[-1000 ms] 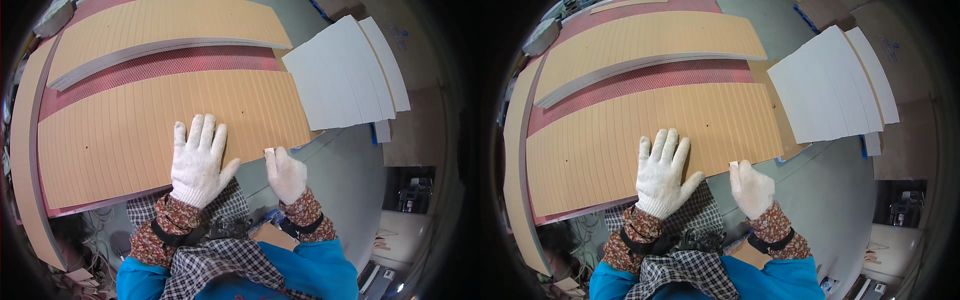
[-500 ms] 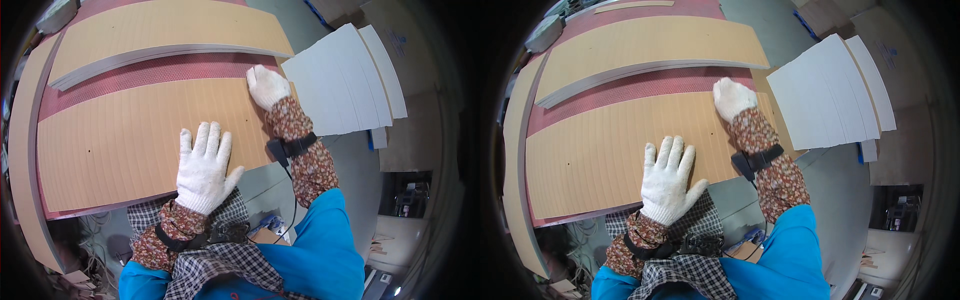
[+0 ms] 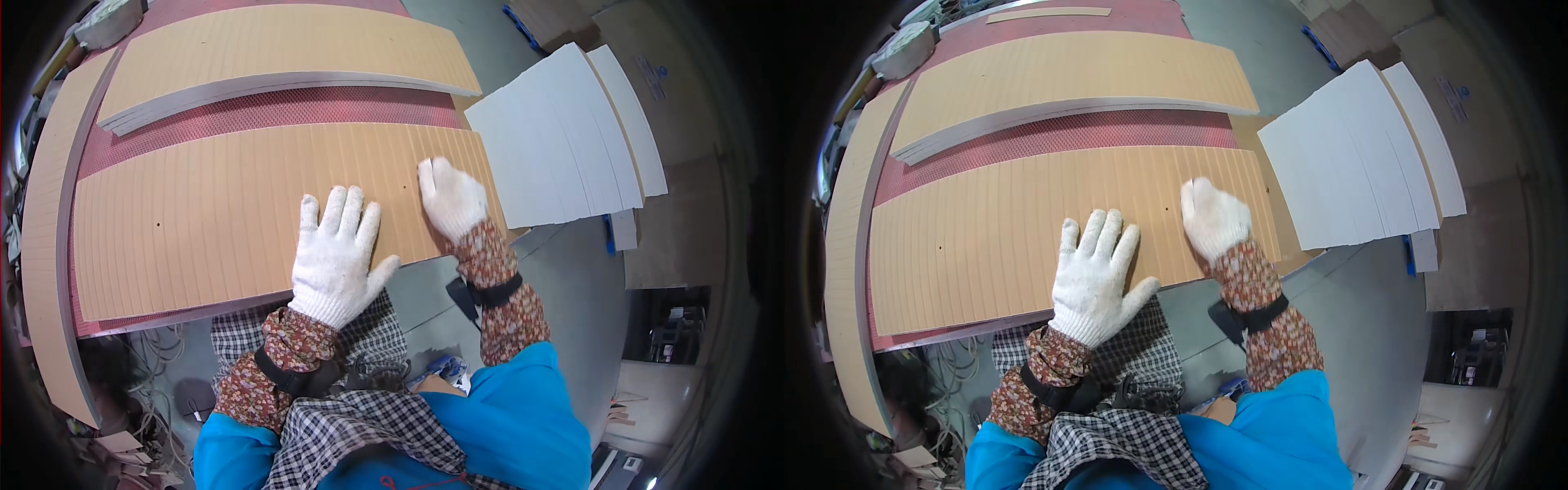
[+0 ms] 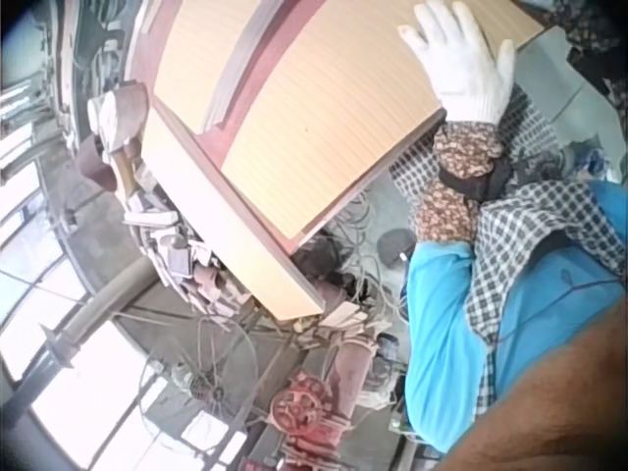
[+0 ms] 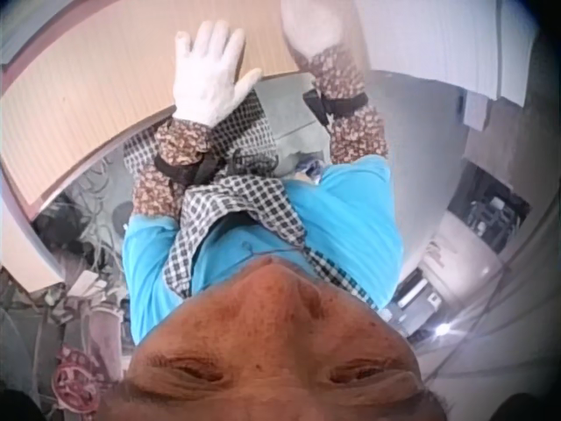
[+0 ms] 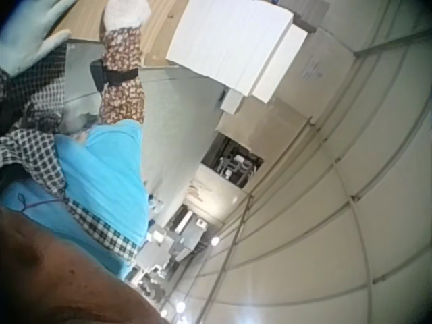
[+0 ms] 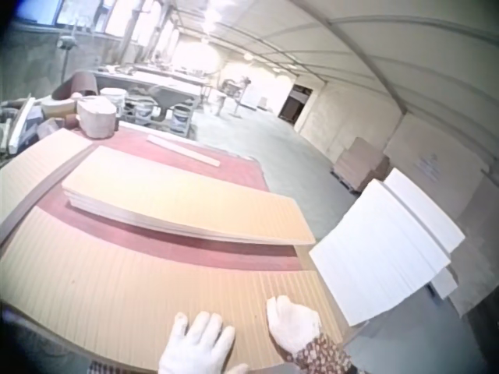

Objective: A person uses a sanding block to sand the edges and surface of wooden panels on a workbench.

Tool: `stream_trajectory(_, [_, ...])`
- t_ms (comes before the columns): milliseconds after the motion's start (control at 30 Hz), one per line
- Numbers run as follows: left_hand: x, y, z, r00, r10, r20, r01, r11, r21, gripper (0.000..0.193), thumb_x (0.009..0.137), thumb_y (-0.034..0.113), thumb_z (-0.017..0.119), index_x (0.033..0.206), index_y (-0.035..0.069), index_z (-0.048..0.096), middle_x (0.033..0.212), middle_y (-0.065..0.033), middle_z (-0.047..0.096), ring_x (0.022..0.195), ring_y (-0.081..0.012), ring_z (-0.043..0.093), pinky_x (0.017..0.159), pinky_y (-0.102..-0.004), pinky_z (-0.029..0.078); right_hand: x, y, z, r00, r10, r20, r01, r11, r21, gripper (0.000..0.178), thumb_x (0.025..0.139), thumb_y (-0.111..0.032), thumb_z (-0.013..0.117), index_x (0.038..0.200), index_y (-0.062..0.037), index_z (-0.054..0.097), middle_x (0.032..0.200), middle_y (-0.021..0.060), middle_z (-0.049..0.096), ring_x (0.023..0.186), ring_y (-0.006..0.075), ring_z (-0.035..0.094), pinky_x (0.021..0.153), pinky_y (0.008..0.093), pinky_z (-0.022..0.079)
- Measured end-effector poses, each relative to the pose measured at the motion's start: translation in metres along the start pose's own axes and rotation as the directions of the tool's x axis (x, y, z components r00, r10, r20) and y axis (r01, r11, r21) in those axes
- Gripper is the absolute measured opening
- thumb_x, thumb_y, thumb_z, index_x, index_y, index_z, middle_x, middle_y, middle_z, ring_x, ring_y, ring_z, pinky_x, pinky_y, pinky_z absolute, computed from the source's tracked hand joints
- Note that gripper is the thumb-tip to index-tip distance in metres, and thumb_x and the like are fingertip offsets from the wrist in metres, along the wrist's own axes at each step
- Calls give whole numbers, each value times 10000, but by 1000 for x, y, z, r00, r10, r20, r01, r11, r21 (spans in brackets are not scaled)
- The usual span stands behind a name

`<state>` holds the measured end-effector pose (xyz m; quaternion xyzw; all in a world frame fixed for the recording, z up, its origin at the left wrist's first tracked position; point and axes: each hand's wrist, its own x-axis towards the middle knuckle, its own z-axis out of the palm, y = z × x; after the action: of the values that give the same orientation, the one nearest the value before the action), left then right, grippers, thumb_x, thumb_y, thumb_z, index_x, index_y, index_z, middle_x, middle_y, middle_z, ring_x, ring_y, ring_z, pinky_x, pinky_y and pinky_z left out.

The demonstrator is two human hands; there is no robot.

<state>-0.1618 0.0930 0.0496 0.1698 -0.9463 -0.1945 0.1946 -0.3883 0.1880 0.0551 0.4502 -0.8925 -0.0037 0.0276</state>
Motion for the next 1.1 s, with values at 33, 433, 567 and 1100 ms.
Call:
stream_trajectory(33, [-1,-1,-1,1000,-1,3,1,1000,4,746,842,464,780,1404,24,564,1465,-216,519,1438,-393,431,1221,-614,259,-18,-3,-2,1000,-1,1,1,1000,5,328,1092,-303,442,1052,-54,651,922,221,743,767,431,741,688,530,597])
stream_trajectory(433, [0,1,-3,1000,-9,23,8,999,33,750,845,461,786,1410,23,561,1462,-209,513,1449,-392,417,1226,-616,257,-158,-19,-10,995,81,-50,-73,986,153,213,1068,-250,580,933,-85,597,701,149,664,605,351,694,503,456,524])
stream_trajectory(567, [-1,1,-3,1000,1,23,-2,999,37,752,847,465,784,1413,22,562,1462,-211,510,1454,-391,411,1228,-619,255,-155,-32,-18,986,135,-93,-109,964,242,275,1073,-284,587,892,-78,577,647,169,661,597,369,687,506,472,521])
stream_trajectory(1100, [0,0,-3,999,-23,36,22,1000,18,765,854,481,771,1422,12,565,1494,-229,502,1468,-405,403,1237,-631,237,-106,-30,-25,995,-102,22,103,994,-32,147,1011,-156,562,1090,-61,640,883,131,635,669,299,716,530,407,561])
